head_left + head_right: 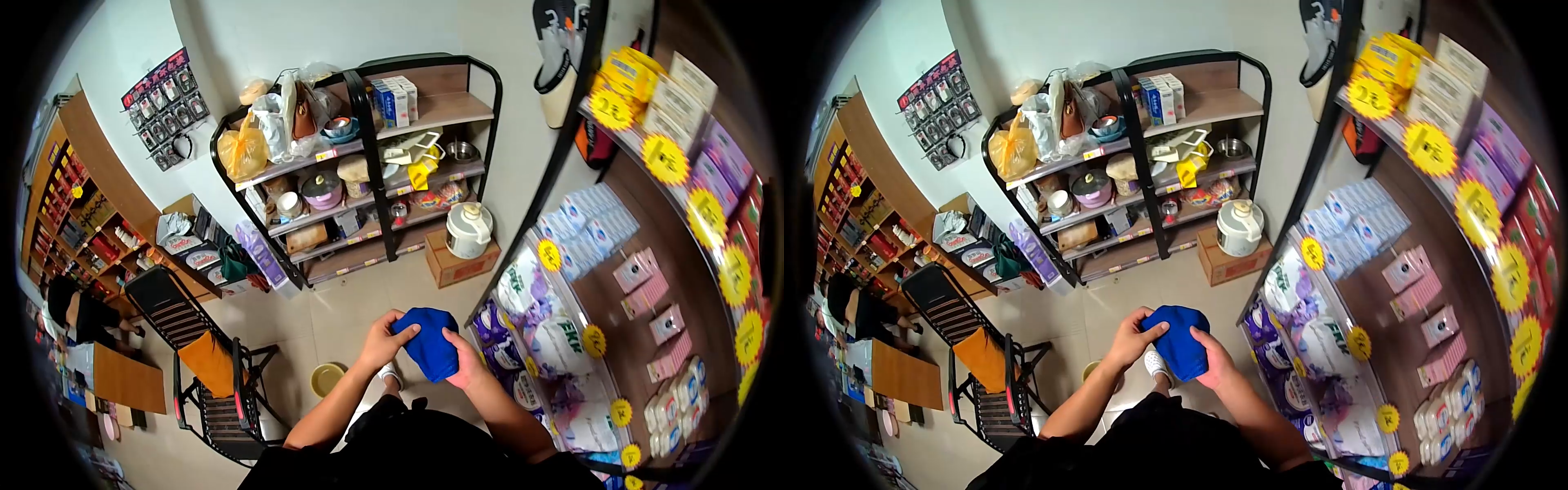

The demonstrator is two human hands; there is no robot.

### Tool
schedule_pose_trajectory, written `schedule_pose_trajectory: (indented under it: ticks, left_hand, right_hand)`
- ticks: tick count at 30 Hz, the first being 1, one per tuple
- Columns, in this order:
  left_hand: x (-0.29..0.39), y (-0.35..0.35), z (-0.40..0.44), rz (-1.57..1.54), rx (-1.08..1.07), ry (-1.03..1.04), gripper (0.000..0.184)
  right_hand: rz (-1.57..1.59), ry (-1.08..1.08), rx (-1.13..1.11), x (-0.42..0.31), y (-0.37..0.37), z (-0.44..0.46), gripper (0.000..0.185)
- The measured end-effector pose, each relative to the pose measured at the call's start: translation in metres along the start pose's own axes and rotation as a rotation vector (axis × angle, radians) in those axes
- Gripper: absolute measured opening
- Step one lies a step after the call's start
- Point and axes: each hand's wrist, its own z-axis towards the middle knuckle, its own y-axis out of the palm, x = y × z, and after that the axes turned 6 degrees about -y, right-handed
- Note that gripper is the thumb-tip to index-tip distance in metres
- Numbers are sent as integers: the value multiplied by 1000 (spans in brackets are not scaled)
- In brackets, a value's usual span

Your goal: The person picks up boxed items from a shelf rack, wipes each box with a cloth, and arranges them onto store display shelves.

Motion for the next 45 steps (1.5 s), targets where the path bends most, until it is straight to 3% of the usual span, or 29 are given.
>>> schedule_pose_trajectory:
  ticks: [12, 18, 22, 26, 27, 30, 40, 45]
  left_hand:
    - [55, -128, 222, 327, -140, 120, 22]
    - [88, -157, 326, 284, -242, 160, 22]
    - [98, -171, 423, 163, -150, 270, 18]
    - [130, -173, 517, 360, 27, 380, 14]
    - [149, -168, 536, 520, 117, 512, 17]
    - [179, -161, 606, 693, 238, 615, 31]
    - [247, -134, 755, 1127, 406, 459, 65]
    - [229, -134, 766, 1105, 421, 543, 50]
  right_hand:
    - [56, -111, 128, -42, 51, 224, 58]
    - [52, -175, 137, -74, 60, 299, 56]
    - [65, -175, 120, -111, 72, 346, 60]
    - [80, -152, 65, -149, 59, 399, 59]
    - [93, -132, 54, -162, 56, 414, 57]
    - [36, -141, 51, -200, 60, 449, 57]
    - [21, -120, 112, -293, 47, 524, 54]
    - [39, -127, 42, -304, 32, 546, 55]
